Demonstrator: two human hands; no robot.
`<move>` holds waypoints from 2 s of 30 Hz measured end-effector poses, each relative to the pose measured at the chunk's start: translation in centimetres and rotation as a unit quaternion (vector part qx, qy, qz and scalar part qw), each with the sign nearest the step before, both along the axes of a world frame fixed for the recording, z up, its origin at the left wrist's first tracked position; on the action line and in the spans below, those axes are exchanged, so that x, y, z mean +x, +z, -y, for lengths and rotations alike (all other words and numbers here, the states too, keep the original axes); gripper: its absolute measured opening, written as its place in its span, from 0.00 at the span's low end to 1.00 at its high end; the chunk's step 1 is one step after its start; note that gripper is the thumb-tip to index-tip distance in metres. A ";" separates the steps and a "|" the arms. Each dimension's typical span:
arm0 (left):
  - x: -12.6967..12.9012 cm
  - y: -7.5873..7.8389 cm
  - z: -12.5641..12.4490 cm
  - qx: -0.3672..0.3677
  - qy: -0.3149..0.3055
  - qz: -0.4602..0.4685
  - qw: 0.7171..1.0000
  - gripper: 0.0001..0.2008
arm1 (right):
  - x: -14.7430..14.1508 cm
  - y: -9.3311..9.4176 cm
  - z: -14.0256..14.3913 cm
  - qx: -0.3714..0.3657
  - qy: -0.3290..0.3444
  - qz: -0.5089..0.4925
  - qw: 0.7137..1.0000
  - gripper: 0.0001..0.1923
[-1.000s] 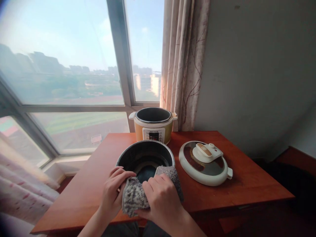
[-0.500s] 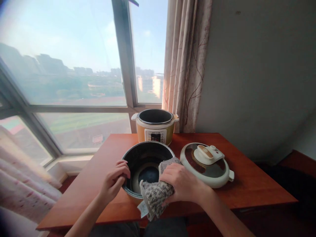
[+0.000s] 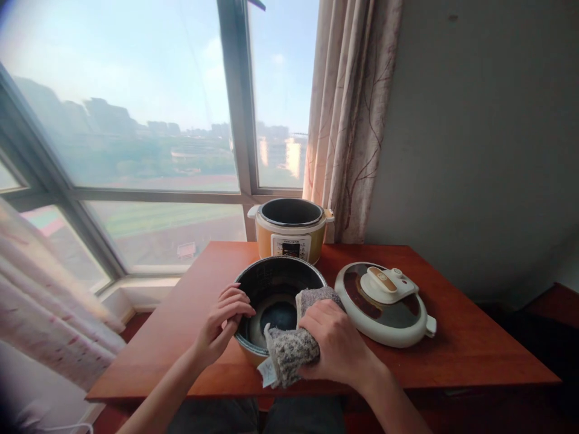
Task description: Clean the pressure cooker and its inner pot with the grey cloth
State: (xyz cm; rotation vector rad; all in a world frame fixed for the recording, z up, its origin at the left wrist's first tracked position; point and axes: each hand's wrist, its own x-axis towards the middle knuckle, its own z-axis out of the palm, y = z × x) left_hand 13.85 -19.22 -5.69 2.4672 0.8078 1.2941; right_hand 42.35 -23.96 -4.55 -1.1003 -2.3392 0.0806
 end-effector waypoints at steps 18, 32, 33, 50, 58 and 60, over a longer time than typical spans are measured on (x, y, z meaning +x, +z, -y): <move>4.1 -0.7 4.3 0.000 0.113 0.048 0.992 0.14 | -5.0 -2.0 2.4 0.137 -0.081 -0.026 0.987 0.21; -0.6 0.2 -0.3 -0.008 0.002 0.001 1.000 0.13 | 1.1 0.4 -0.8 0.007 0.100 0.041 0.994 0.25; -0.8 0.2 -0.5 -0.014 0.002 -0.005 1.000 0.14 | 1.1 0.4 -0.8 0.005 0.092 0.042 0.995 0.25; -0.6 1.6 3.2 0.005 -0.014 -0.129 0.992 0.16 | -2.6 -0.5 2.2 0.051 -0.028 0.010 0.998 0.23; 0.4 1.6 4.4 -0.004 0.001 -0.219 0.976 0.20 | -3.6 -0.2 3.0 0.014 -0.053 0.002 0.999 0.22; 0.5 1.0 4.0 0.012 0.008 -0.228 0.974 0.22 | -4.1 -0.2 3.2 0.030 -0.047 -0.003 0.998 0.22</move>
